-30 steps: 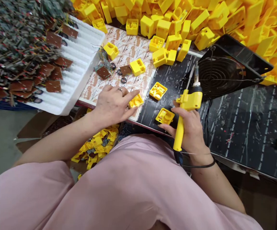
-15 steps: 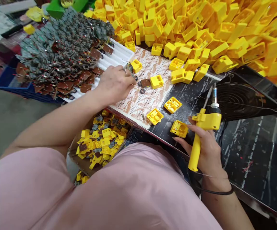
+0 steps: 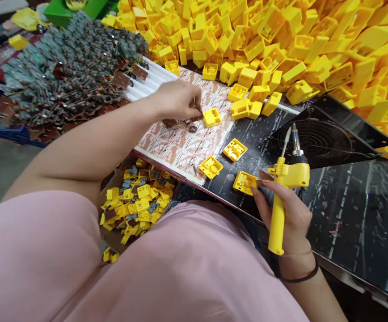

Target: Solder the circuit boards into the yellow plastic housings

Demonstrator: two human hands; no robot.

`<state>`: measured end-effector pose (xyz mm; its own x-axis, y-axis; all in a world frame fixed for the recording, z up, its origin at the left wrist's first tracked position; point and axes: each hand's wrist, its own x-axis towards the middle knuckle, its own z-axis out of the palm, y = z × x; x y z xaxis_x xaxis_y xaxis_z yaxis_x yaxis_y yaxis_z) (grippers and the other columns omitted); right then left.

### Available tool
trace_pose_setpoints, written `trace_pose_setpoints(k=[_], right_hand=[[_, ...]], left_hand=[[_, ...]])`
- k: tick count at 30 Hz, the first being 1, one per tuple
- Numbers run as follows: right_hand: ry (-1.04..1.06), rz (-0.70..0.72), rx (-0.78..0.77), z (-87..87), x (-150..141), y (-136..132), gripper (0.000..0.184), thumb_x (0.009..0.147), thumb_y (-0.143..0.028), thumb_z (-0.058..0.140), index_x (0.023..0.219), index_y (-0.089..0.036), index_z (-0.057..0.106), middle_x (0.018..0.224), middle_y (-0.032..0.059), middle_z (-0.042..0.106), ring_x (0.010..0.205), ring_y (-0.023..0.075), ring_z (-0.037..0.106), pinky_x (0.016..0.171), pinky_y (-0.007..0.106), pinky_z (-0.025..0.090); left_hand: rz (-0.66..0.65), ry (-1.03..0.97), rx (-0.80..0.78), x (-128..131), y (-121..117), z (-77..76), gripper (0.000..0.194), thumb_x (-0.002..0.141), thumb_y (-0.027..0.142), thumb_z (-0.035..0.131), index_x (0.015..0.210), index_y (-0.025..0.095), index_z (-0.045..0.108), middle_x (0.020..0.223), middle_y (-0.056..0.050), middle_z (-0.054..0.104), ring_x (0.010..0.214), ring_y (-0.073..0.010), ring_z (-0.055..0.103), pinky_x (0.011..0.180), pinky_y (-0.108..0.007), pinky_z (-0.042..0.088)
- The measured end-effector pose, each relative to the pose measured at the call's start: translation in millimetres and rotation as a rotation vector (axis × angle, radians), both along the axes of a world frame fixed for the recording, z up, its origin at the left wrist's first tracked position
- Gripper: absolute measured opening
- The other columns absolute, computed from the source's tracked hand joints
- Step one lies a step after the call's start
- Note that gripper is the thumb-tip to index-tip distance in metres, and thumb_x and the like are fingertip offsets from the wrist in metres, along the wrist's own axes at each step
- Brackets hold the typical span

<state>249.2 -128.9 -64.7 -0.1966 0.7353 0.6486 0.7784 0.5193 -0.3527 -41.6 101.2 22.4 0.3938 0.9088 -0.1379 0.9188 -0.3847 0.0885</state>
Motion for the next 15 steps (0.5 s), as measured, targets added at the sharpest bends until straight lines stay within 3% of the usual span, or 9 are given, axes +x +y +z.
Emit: trace_pose_setpoints(k=[2, 4, 7, 10, 12, 15], right_hand=[[0.041, 0.003, -0.021, -1.5, -8.8, 5.9, 0.051, 0.092, -0.022, 0.084, 0.137, -0.026, 0.058, 0.125, 0.0093, 0.08, 0.112, 0.0258, 0.08, 0.095, 0.037, 0.067], [0.039, 0.022, -0.037, -1.7, -24.0, 15.5, 0.053, 0.093, -0.031, 0.084, 0.138, -0.027, 0.056, 0.122, 0.009, 0.079, 0.113, 0.0275, 0.078, 0.095, 0.041, 0.066], [-0.067, 0.089, -0.018, -0.9, -52.3, 32.8, 0.046, 0.097, -0.042, 0.078, 0.134, -0.026, 0.056, 0.105, 0.0065, 0.076, 0.097, 0.0267, 0.076, 0.094, 0.044, 0.063], [-0.181, 0.155, -0.029, -1.2, -71.3, 45.2, 0.034, 0.105, -0.038, 0.066, 0.134, -0.024, 0.055, 0.093, 0.0033, 0.071, 0.087, 0.0241, 0.072, 0.098, 0.044, 0.061], [-0.233, 0.19, -0.048, -1.7, -72.3, 47.5, 0.031, 0.107, -0.031, 0.061, 0.136, -0.024, 0.054, 0.091, 0.0025, 0.07, 0.085, 0.0227, 0.071, 0.096, 0.042, 0.06], [-0.231, 0.257, -0.108, 0.2, -60.3, 42.9, 0.031, 0.107, -0.028, 0.06, 0.137, -0.026, 0.054, 0.091, 0.0012, 0.07, 0.085, 0.0215, 0.071, 0.095, 0.041, 0.06]], left_hand=[[0.06, -0.24, 0.091, -10.4, -10.0, 13.3, 0.028, 0.089, 0.032, 0.07, 0.114, 0.021, 0.076, 0.097, -0.002, 0.079, 0.084, -0.0169, 0.068, 0.085, -0.036, 0.057], [0.074, -0.479, 0.172, -19.1, -24.1, 17.2, 0.03, 0.092, 0.03, 0.066, 0.12, 0.02, 0.073, 0.097, -0.002, 0.079, 0.082, -0.0138, 0.066, 0.082, -0.034, 0.057], [0.036, -0.642, 0.234, -27.7, -54.5, 0.7, 0.027, 0.095, 0.032, 0.06, 0.117, 0.02, 0.071, 0.101, -0.003, 0.08, 0.088, -0.0143, 0.07, 0.082, -0.032, 0.059], [-0.054, -0.472, 0.295, -37.4, -93.6, -33.9, 0.025, 0.097, 0.032, 0.052, 0.105, 0.02, 0.072, 0.103, -0.005, 0.081, 0.094, -0.0194, 0.073, 0.09, -0.039, 0.06], [-0.192, -0.321, 0.277, -47.4, -118.9, -56.5, 0.028, 0.098, 0.029, 0.048, 0.099, 0.019, 0.075, 0.1, -0.008, 0.082, 0.096, -0.0237, 0.076, 0.094, -0.044, 0.06], [-0.398, -0.245, 0.255, -63.9, -146.7, -74.8, 0.031, 0.096, 0.022, 0.05, 0.107, 0.019, 0.078, 0.112, -0.009, 0.084, 0.11, -0.0259, 0.078, 0.106, -0.048, 0.056]])
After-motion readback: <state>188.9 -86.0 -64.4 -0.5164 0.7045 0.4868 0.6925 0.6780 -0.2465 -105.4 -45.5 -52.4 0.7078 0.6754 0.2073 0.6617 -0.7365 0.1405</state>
